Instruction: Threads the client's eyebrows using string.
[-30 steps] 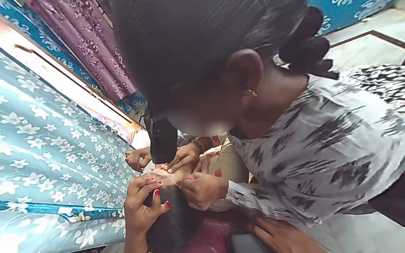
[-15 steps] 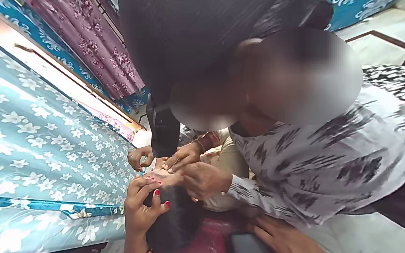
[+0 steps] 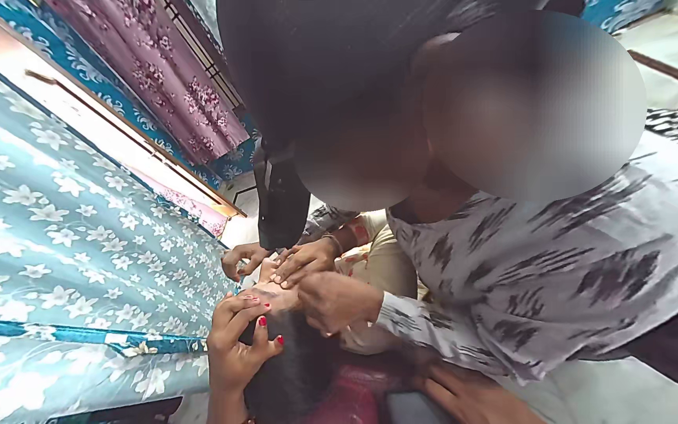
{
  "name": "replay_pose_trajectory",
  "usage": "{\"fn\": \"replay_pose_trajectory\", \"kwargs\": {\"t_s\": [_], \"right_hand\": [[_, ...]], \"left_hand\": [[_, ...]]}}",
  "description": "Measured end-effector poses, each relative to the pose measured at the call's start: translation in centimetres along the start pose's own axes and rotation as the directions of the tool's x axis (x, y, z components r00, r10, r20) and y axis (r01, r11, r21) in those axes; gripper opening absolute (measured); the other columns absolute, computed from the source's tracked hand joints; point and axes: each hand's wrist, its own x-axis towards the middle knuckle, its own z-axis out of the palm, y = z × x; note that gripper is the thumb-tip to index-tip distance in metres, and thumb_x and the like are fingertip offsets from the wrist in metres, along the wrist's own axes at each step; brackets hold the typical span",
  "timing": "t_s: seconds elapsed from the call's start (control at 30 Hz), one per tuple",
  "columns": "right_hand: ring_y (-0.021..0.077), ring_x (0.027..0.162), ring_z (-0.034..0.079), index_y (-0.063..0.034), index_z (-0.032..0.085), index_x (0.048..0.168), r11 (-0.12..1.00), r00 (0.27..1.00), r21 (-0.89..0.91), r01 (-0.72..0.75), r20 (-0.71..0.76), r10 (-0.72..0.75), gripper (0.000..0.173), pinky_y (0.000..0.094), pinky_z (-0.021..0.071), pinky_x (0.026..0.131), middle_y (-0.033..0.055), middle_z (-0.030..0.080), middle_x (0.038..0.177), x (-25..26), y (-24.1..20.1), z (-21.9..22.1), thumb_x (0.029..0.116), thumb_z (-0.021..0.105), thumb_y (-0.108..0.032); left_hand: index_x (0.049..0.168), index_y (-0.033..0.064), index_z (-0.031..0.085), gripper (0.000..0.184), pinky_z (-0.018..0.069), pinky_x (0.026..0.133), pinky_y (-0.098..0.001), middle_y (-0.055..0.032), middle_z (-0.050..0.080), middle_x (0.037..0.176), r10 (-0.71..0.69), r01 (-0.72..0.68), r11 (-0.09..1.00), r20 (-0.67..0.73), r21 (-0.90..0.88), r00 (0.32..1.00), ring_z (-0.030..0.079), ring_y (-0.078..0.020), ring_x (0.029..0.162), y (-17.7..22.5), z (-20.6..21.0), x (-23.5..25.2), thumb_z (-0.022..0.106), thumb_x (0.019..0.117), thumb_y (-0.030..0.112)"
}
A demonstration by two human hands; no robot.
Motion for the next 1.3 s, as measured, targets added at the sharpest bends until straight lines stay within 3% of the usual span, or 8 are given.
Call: {"fn": "replay_pose_trajectory", "kwargs": {"t_s": [0.07, 0.23, 0.4, 0.6, 0.73, 0.87, 1.1, 1.3], "right_hand": [[0.0296, 0.096, 0.073, -0.0087, 0.069, 0.11, 0.999, 1.0, -0.03, 0.025, -0.005, -0.025, 0.023, 0.0413, 0.0613, 0.075, 0.0122, 0.073, 0.105, -0.9, 0.8, 1.1, 0.0954, 0.051, -0.004], [0.0283, 0.09, 0.074, -0.011, 0.068, 0.112, 0.999, 1.0, -0.042, 0.024, -0.017, -0.025, 0.024, 0.041, 0.0608, 0.064, 0.0109, 0.072, 0.105, -1.6, 1.3, 1.9, 0.0953, 0.051, -0.006], [0.0304, 0.08, 0.076, 0.0001, 0.073, 0.097, 1.0, 0.998, -0.011, -0.009, -0.064, 0.009, 0.016, 0.0402, 0.0615, 0.063, 0.0171, 0.073, 0.091, 1.8, -1.5, -1.9, 0.0867, 0.06, -0.001], [0.0321, 0.08, 0.076, 0.0014, 0.073, 0.096, 0.999, 0.998, 0.021, -0.027, -0.057, 0.028, 0.016, 0.0428, 0.0619, 0.065, 0.0183, 0.073, 0.089, 2.2, -2.0, -2.4, 0.0867, 0.061, 0.0], [0.0287, 0.094, 0.073, -0.0087, 0.069, 0.109, 0.998, 0.999, -0.05, 0.032, -0.025, -0.033, 0.022, 0.0399, 0.0613, 0.074, 0.0121, 0.073, 0.103, -1.0, 0.7, 1.2, 0.0934, 0.054, -0.005], [0.0286, 0.097, 0.073, -0.0111, 0.068, 0.113, 0.997, 0.999, -0.07, 0.039, 0.006, -0.039, 0.026, 0.0405, 0.0614, 0.073, 0.0107, 0.072, 0.107, -1.9, 1.3, 1.9, 0.0907, 0.056, -0.006], [0.0302, 0.08, 0.076, 0.0005, 0.072, 0.099, 0.999, 0.998, 0.009, -0.034, -0.053, 0.035, 0.017, 0.0409, 0.0616, 0.062, 0.0175, 0.073, 0.094, 1.6, -1.7, -2.0, 0.0858, 0.062, -0.001], [0.0318, 0.079, 0.077, 0.0018, 0.073, 0.101, 0.999, 0.998, 0.016, -0.043, -0.037, 0.043, 0.019, 0.0436, 0.0617, 0.062, 0.0191, 0.074, 0.094, 1.8, -2.0, -2.3, 0.0851, 0.064, -0.003]], "left_hand": [[0.096, 0.0171, 0.074, 0.036, 0.0337, 0.117, -0.0303, 0.0026, 0.07, 0.104, 0.004, -0.004, 1.0, 0.001, -0.004, 1.0, 0.059, -0.0052, 0.12, 0.0, 0.1, 0.1, 0.06, 0.0943, 0.05], [0.096, 0.018, 0.074, 0.034, 0.0337, 0.117, -0.0307, 0.0035, 0.071, 0.104, 0.004, -0.004, 1.0, 0.002, -0.01, 1.0, 0.059, -0.0048, 0.12, 0.1, 0.2, 0.2, 0.06, 0.0942, 0.049], [0.096, 0.0175, 0.074, 0.036, 0.0329, 0.118, -0.0306, 0.004, 0.071, 0.105, 0.009, -0.009, 1.0, 0.001, -0.013, 1.0, 0.059, -0.0041, 0.12, 0.0, 0.1, 0.1, 0.06, 0.0951, 0.051], [0.096, 0.0158, 0.074, 0.038, 0.0328, 0.118, -0.0309, 0.0018, 0.071, 0.104, 0.0, 0.0, 1.0, -0.003, 0.0, 1.0, 0.06, -0.005, 0.119, 0.1, 0.0, 0.0, 0.058, 0.0962, 0.051], [0.096, 0.0177, 0.074, 0.036, 0.0334, 0.118, -0.0315, 0.0034, 0.071, 0.104, 0.006, -0.006, 1.0, -0.007, -0.012, 1.0, 0.059, -0.0048, 0.12, 0.0, 0.1, 0.0, 0.059, 0.0956, 0.05], [0.095, 0.018, 0.074, 0.033, 0.0334, 0.117, -0.0299, 0.0044, 0.071, 0.103, 0.004, -0.004, 1.0, -0.003, -0.024, 1.0, 0.059, -0.0037, 0.119, 0.2, 0.1, 0.1, 0.06, 0.0939, 0.048], [0.096, 0.0174, 0.074, 0.036, 0.0317, 0.118, -0.0301, 0.0039, 0.07, 0.104, 0.003, -0.003, 1.0, 0.002, -0.03, 1.0, 0.058, -0.0041, 0.121, 0.1, 0.1, 0.1, 0.061, 0.0929, 0.051], [0.096, 0.0167, 0.074, 0.038, 0.0314, 0.119, -0.03, 0.0035, 0.07, 0.104, 0.002, -0.002, 1.0, -0.004, -0.02, 1.0, 0.059, -0.004, 0.12, 0.1, -0.1, 0.0, 0.061, 0.0931, 0.052]]}}
